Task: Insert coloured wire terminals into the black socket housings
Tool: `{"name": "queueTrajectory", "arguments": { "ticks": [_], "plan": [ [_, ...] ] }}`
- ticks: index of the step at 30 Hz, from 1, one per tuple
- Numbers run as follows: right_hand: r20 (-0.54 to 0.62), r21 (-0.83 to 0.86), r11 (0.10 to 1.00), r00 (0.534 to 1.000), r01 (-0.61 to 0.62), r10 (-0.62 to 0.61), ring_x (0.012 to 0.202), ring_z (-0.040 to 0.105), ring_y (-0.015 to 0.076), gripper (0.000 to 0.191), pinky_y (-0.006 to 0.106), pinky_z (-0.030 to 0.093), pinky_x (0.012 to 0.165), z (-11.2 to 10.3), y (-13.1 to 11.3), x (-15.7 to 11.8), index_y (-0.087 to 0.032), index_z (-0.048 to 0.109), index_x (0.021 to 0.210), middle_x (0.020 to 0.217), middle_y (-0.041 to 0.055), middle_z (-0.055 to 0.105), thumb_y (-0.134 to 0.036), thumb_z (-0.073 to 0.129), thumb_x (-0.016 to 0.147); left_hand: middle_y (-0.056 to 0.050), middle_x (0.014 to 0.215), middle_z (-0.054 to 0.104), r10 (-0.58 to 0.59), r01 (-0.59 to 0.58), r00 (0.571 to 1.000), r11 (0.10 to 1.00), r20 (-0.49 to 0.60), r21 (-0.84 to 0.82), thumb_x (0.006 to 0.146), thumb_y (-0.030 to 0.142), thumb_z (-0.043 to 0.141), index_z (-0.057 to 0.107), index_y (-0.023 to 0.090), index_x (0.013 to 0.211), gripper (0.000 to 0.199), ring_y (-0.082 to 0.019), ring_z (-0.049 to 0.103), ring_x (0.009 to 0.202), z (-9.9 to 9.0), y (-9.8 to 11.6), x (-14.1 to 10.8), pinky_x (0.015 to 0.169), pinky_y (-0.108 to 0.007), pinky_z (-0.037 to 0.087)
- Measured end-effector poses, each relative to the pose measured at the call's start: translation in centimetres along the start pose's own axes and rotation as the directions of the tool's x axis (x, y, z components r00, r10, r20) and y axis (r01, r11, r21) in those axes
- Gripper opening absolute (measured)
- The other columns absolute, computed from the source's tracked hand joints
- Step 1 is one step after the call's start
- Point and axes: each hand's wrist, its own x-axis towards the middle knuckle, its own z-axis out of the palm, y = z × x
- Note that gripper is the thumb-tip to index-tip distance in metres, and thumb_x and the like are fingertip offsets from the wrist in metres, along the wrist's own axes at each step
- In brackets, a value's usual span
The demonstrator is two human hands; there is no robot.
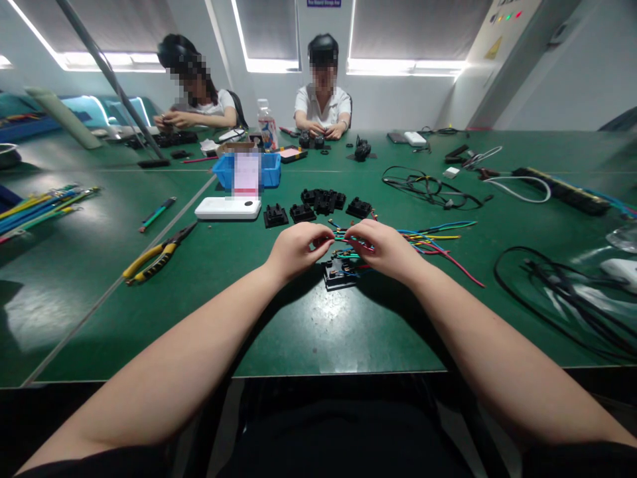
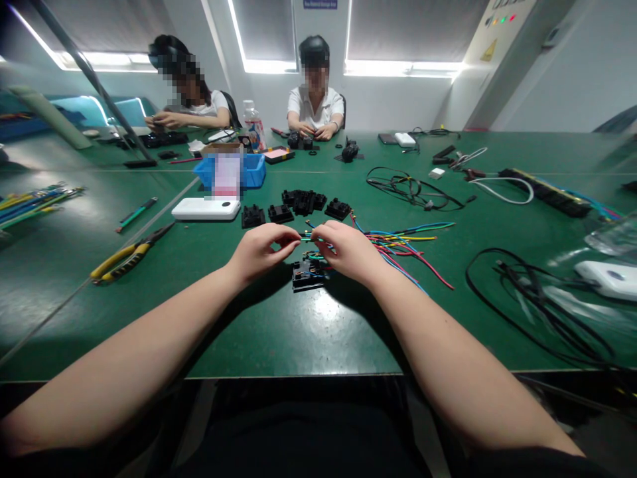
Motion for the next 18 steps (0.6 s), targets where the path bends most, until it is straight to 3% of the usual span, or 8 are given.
{"name": "queueTrajectory", "arguments": {
  "ticks": [7,18],
  "plan": [
    [-0.008,-0.029,0.999,0.999,0.034,-0.034,0.08,0.057,0.0167,0.025,0.027,0.043,0.068,0.39,0.3,-0.11,-0.022,0.066,0.109,0.092,0.0055,0.064,-0.018,0.053,0.088,-0.004,0.083,0.072,0.031,-0.031,0.999,1.0,-0.008,0.004,0.087,0.026,0.055,0.067,0.017,0.09,0.015,-0.015,0.062,0.074,0.23,-0.2,-0.03,0.067,-0.025,0.045],
    [-0.039,-0.057,0.998,0.999,0.018,-0.02,0.074,0.056,0.0165,0.022,0.027,0.041,0.064,0.43,0.21,-0.12,-0.021,0.069,0.099,0.085,0.0057,0.063,-0.015,0.051,0.088,-0.003,0.079,0.073,0.039,-0.039,0.998,0.999,0.04,-0.005,0.084,0.026,0.059,0.07,0.019,0.085,0.013,-0.015,0.064,0.07,-0.18,-0.12,0.17,0.063,-0.024,0.046]
  ]
}}
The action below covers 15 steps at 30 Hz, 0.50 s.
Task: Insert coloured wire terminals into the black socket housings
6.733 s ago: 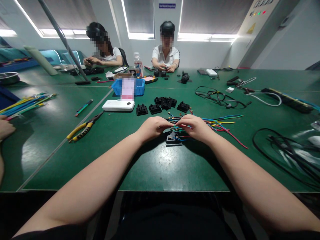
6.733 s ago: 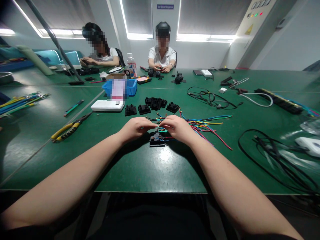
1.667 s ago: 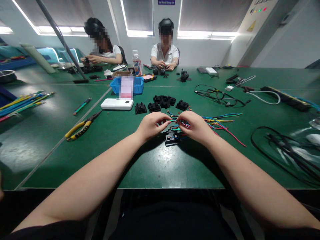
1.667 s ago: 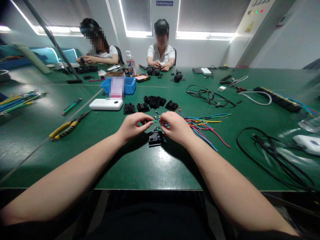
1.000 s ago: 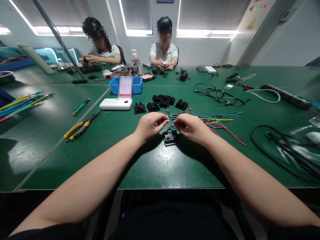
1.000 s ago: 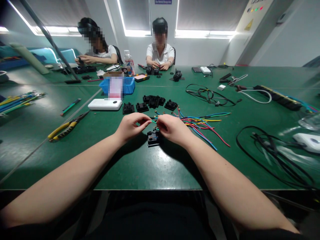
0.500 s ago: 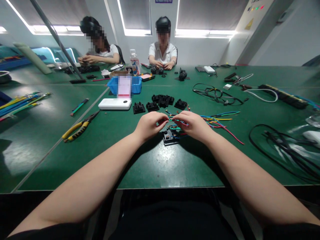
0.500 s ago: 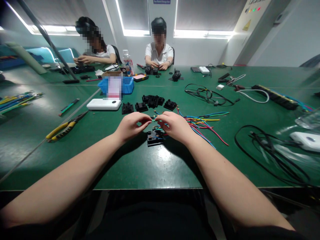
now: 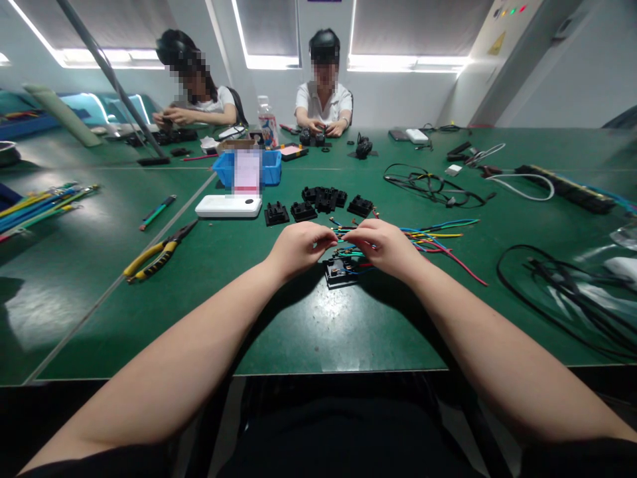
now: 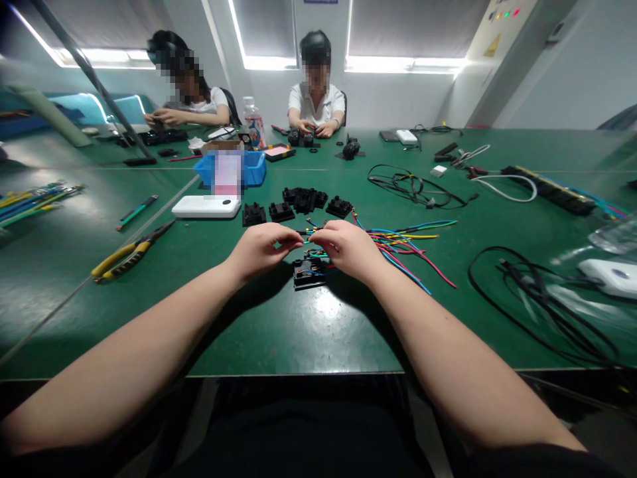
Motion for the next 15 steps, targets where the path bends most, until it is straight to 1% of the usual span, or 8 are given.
{"name": "queueTrajectory", "arguments": {
  "ticks": [5,9,12,15],
  "plan": [
    [-0.026,0.046,0.997,0.998,-0.055,0.057,0.076,0.058,0.0167,0.02,0.027,0.043,0.066,0.31,0.38,-0.09,-0.021,0.069,0.096,0.087,0.0053,0.065,-0.015,0.052,0.086,-0.003,0.083,0.072,-0.027,0.027,1.0,0.999,0.005,-0.022,0.086,0.028,0.056,0.068,0.018,0.09,0.016,-0.014,0.064,0.074,0.38,0.22,-0.1,0.067,-0.025,0.047],
    [-0.033,0.059,0.997,0.998,-0.045,0.047,0.077,0.059,0.0168,0.019,0.027,0.043,0.067,0.19,0.59,-0.1,-0.019,0.067,0.095,0.087,0.0052,0.066,-0.014,0.053,0.085,-0.002,0.086,0.072,-0.043,0.044,0.999,0.998,0.024,-0.054,0.084,0.024,0.059,0.066,0.017,0.097,0.016,-0.011,0.062,0.067,0.45,0.37,-0.06,0.064,-0.023,0.047],
    [-0.043,0.069,0.997,0.998,-0.038,0.041,0.078,0.059,0.0172,0.018,0.028,0.044,0.069,0.01,0.52,-0.04,-0.019,0.066,0.093,0.086,0.0052,0.066,-0.013,0.052,0.084,-0.003,0.088,0.071,-0.059,0.059,0.998,0.996,0.012,-0.068,0.084,0.023,0.059,0.066,0.017,0.096,0.016,-0.011,0.061,0.067,0.29,0.29,-0.03,0.064,-0.023,0.047],
    [-0.043,0.075,0.997,0.998,-0.034,0.037,0.078,0.06,0.0172,0.017,0.028,0.044,0.07,-0.11,0.43,-0.01,-0.02,0.066,0.094,0.086,0.0051,0.066,-0.015,0.053,0.085,-0.003,0.085,0.071,-0.054,0.053,0.999,0.997,-0.006,-0.05,0.085,0.025,0.058,0.067,0.017,0.094,0.015,-0.012,0.061,0.068,0.2,0.15,-0.06,0.064,-0.023,0.047]
  ]
}}
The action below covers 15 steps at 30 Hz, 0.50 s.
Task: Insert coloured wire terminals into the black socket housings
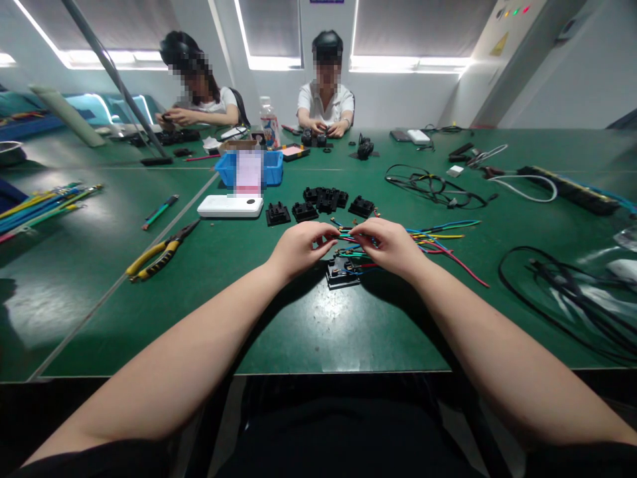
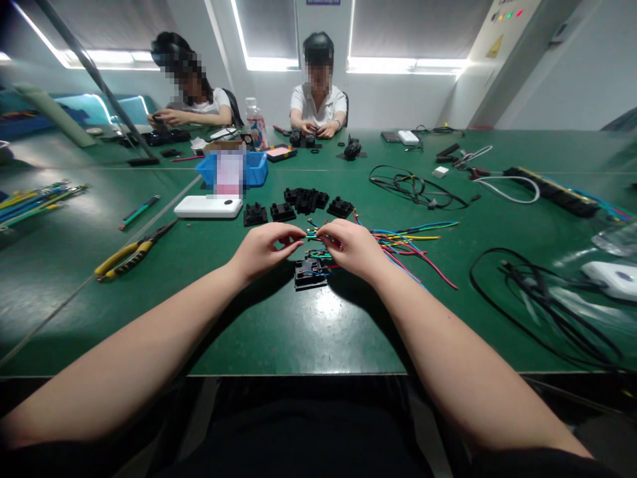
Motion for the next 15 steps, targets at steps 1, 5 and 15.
{"name": "queueTrajectory", "arguments": {
  "ticks": [1,5,15],
  "plan": [
    [0.003,0.002,1.0,1.0,0.002,-0.002,0.078,0.059,0.0172,0.016,0.028,0.044,0.07,0.0,0.0,0.0,-0.02,0.065,0.094,0.086,0.0051,0.066,-0.015,0.053,0.085,-0.003,0.084,0.072,0.005,-0.005,1.0,1.0,-0.003,0.009,0.085,0.026,0.058,0.067,0.018,0.094,0.015,-0.012,0.061,0.068,0.0,0.0,0.0,0.064,-0.023,0.046],
    [0.03,0.012,1.0,0.999,0.012,-0.012,0.077,0.059,0.0165,0.013,0.027,0.044,0.069,0.0,-0.3,0.0,-0.02,0.065,0.094,0.086,0.0049,0.066,-0.02,0.055,0.085,-0.002,0.085,0.072,0.001,-0.001,1.0,1.0,-0.003,0.015,0.087,0.028,0.056,0.068,0.019,0.097,0.018,-0.012,0.061,0.067,0.0,-0.1,-0.1,0.063,-0.022,0.045],
    [0.071,0.053,0.998,0.997,0.021,-0.025,0.066,0.055,0.0142,0.006,0.025,0.04,0.06,0.3,-1.1,0.0,-0.018,0.063,0.081,0.073,0.0025,0.061,-0.016,0.057,0.081,-0.002,0.08,0.07,-0.026,0.027,0.999,0.999,-0.025,0.04,0.083,0.028,0.059,0.067,0.018,0.086,0.013,-0.015,0.062,0.074,0.1,-0.1,-0.2,0.068,-0.025,0.045]
  ]
}}
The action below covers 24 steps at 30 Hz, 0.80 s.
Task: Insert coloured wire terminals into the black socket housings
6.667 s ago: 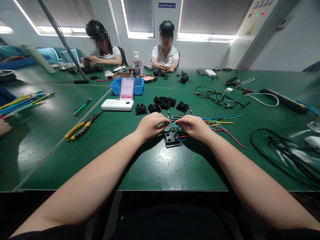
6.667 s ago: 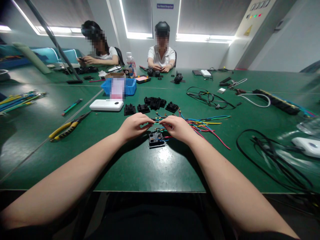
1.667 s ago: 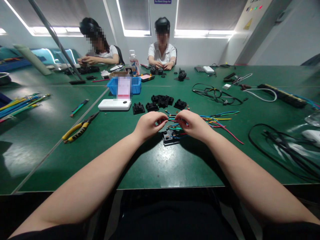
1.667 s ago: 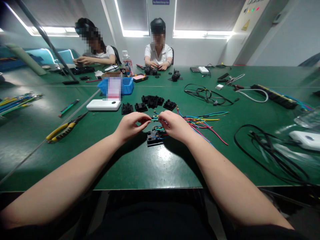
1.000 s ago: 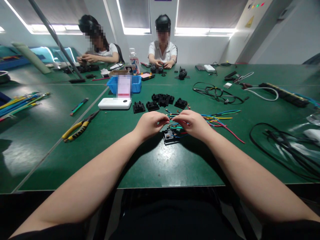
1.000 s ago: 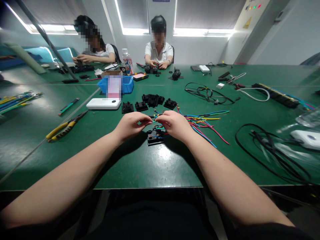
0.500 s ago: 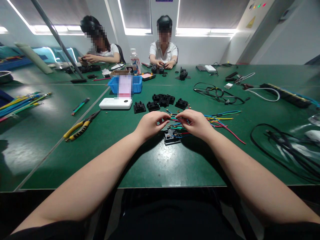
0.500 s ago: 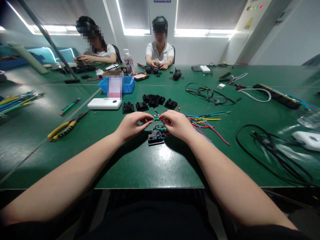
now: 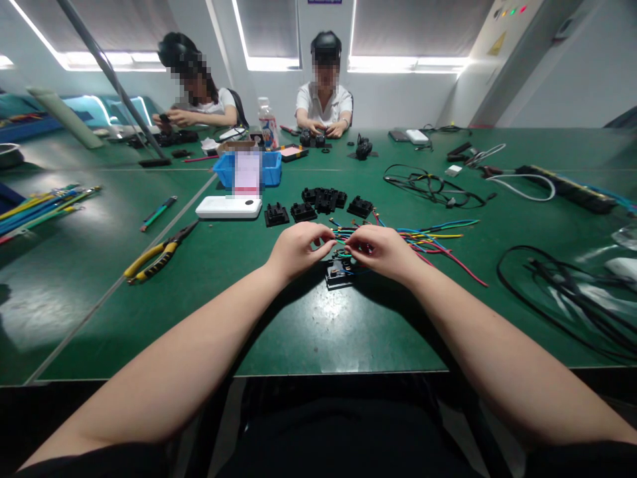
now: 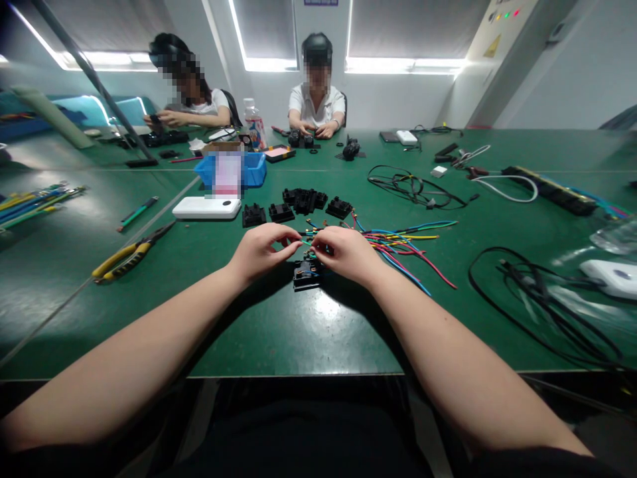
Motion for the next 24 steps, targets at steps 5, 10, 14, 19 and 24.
{"name": "queueTrajectory", "arguments": {
  "ticks": [5,10,14,19,24],
  "plan": [
    [0.011,0.055,0.998,1.0,-0.002,0.001,0.064,0.053,0.013,0.004,0.024,0.04,0.06,-0.2,-0.4,0.0,-0.017,0.061,0.077,0.069,0.0009,0.059,-0.015,0.058,0.079,-0.002,0.075,0.069,-0.02,0.02,1.0,1.0,-0.006,0.003,0.082,0.029,0.061,0.067,0.017,0.082,0.014,-0.014,0.06,0.067,0.1,0.3,-0.2,0.063,-0.025,0.043],
    [0.036,0.092,0.996,0.999,-0.006,0.003,0.063,0.053,0.0125,0.003,0.023,0.04,0.059,-0.3,-0.2,0.0,-0.017,0.059,0.078,0.069,0.0005,0.058,-0.014,0.057,0.078,-0.002,0.075,0.068,-0.013,0.013,1.0,1.0,0.018,-0.021,0.082,0.028,0.06,0.067,0.017,0.082,0.013,-0.013,0.059,0.067,0.2,0.4,-0.1,0.063,-0.024,0.043],
    [0.043,0.081,0.997,0.999,-0.013,0.01,0.064,0.052,0.0132,0.005,0.024,0.04,0.059,-0.2,0.5,0.0,-0.017,0.059,0.078,0.072,0.0019,0.058,-0.012,0.056,0.077,-0.001,0.078,0.068,0.0,0.002,0.999,0.999,0.04,-0.055,0.082,0.025,0.06,0.065,0.016,0.083,0.01,-0.012,0.059,0.069,0.3,0.3,0.1,0.065,-0.023,0.044],
    [0.018,0.079,0.997,1.0,-0.019,0.018,0.067,0.053,0.0137,0.004,0.025,0.04,0.061,-0.4,1.1,0.1,-0.017,0.059,0.079,0.075,0.0027,0.059,-0.014,0.056,0.079,-0.001,0.08,0.067,0.007,-0.003,0.999,0.996,0.046,-0.087,0.082,0.025,0.061,0.065,0.017,0.086,0.01,-0.011,0.059,0.07,0.3,0.2,0.1,0.064,-0.022,0.045],
    [-0.001,0.082,0.996,1.0,-0.027,0.027,0.066,0.052,0.0135,0.004,0.025,0.04,0.061,-0.6,1.0,0.2,-0.017,0.058,0.077,0.074,0.0024,0.059,-0.015,0.057,0.079,-0.003,0.081,0.068,0.017,-0.014,0.999,0.997,0.041,-0.077,0.083,0.026,0.06,0.065,0.015,0.086,0.012,-0.012,0.058,0.069,0.2,0.1,0.1,0.066,-0.024,0.045]
  ]
}}
